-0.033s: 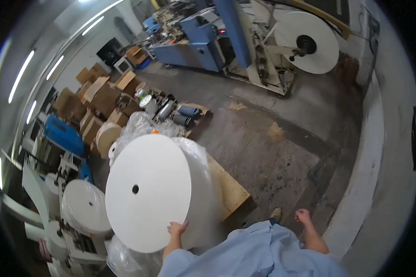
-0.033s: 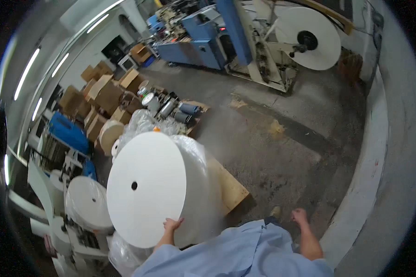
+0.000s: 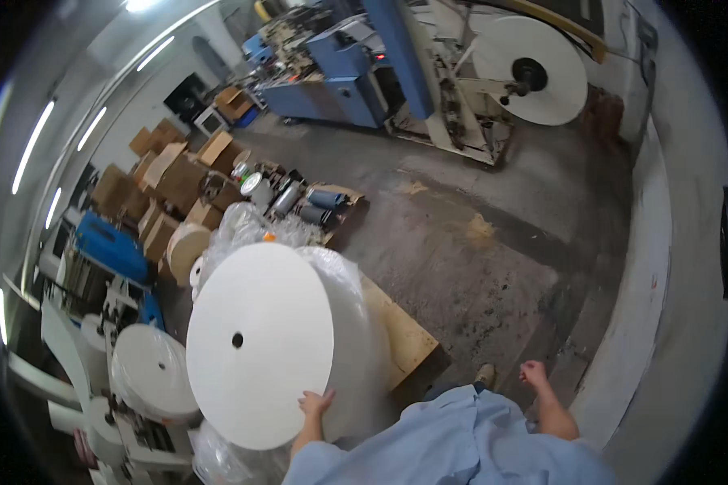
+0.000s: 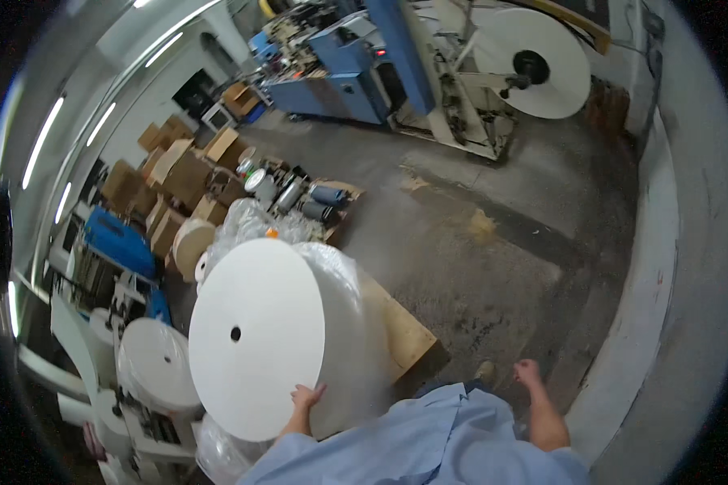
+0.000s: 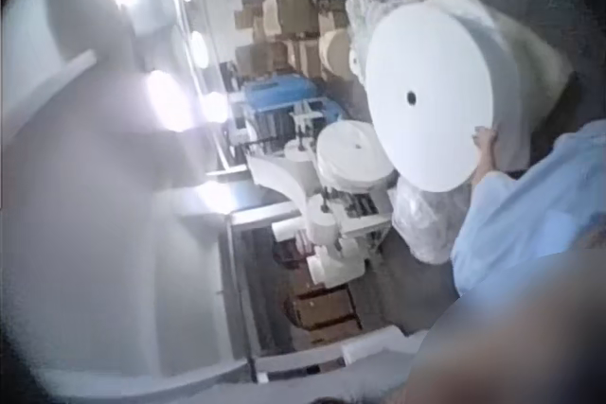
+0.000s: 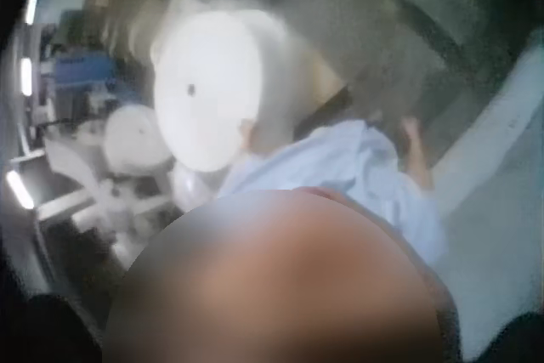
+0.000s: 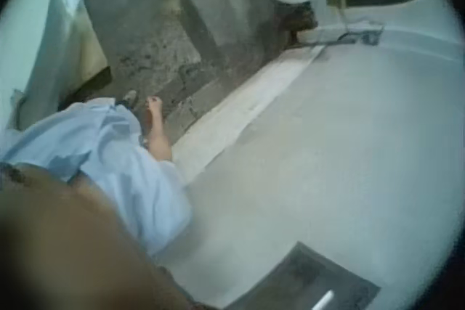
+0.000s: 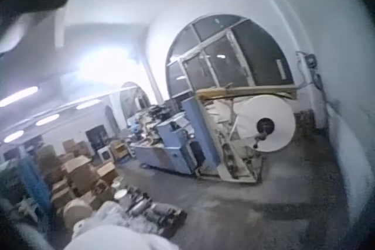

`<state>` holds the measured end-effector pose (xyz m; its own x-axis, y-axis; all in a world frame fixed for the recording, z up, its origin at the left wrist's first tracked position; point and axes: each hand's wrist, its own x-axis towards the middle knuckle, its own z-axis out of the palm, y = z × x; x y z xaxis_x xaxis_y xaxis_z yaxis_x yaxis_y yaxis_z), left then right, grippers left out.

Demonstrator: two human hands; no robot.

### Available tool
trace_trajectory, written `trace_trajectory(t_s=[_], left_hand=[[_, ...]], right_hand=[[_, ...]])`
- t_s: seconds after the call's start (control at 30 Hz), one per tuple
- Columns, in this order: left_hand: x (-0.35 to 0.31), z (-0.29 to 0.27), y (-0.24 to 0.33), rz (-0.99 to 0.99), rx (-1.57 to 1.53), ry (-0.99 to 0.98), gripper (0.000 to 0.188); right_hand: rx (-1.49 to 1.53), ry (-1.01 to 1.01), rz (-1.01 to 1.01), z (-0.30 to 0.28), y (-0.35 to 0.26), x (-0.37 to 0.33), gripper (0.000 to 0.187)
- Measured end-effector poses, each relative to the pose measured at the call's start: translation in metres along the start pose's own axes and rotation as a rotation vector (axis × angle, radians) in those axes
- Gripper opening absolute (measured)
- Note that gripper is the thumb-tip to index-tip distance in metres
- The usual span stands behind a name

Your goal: Packing stacks of paper from a machine into a cardboard box and unwrapping a large roll of paper material.

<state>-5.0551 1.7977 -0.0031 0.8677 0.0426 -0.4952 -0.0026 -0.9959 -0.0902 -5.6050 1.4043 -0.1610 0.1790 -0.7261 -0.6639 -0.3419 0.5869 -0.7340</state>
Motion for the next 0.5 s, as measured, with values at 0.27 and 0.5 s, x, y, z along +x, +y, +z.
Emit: trace_trajectory(t_s=[0.27,0.5], left_hand=[[0.005,0.076,0.187,0.685,-0.443,-0.178,0.046],[0.037,0.112,0.369,0.810,-0.363,-0.473,0.031]], right_hand=[[-0.256,0.005,0.106,-0.005,-0.070,0.090,0.021],[-0.439,0.052,0.075,-0.001,-0.140,0.133,0.030]])
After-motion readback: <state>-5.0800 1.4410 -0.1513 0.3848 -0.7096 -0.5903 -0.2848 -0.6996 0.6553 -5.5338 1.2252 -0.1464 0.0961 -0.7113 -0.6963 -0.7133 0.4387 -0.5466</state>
